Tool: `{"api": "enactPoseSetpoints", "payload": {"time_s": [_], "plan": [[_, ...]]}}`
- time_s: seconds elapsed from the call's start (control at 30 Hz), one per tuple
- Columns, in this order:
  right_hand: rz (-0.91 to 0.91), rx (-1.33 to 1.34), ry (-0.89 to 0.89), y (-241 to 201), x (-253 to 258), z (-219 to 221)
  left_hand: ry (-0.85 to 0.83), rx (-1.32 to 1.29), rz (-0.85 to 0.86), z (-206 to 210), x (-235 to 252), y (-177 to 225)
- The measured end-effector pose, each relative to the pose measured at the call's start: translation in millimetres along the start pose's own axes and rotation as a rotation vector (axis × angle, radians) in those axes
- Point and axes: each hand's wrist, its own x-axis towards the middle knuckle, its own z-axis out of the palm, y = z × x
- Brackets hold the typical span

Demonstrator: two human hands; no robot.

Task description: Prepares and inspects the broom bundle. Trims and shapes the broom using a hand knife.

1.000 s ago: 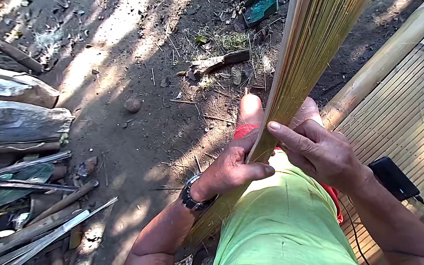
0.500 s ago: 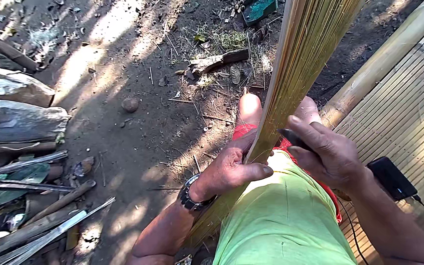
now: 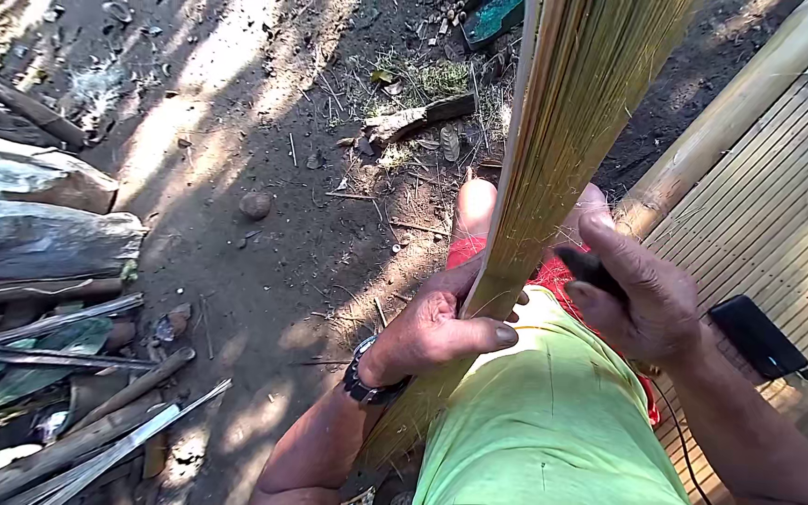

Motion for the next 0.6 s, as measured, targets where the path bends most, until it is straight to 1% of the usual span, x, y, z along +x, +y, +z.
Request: {"api": "enactPoseSetpoints", "payload": {"time_s": [0.13, 0.27, 0.37, 0.47, 0.6], "plan": [[0.013, 0.049, -0.017, 0, -6, 9, -0.039, -0.053, 0.018, -3, 1, 5], [0.012, 0.085, 0.027, -1, 3, 10, -0.063, -0.088, 0.013, -5, -1, 8], [0.003, 0.101, 0.026, -2, 8, 11, -0.097, -0.136, 0.029, -8, -1, 7], [-0.018, 0.107, 0.027, -2, 13, 11, -0.097, -0.121, 0.046, -6, -1, 11], [-0.060, 0.113, 0.048, 0, 17, 11, -0.119, -0.173, 0.027, -11, -1, 7]]}}
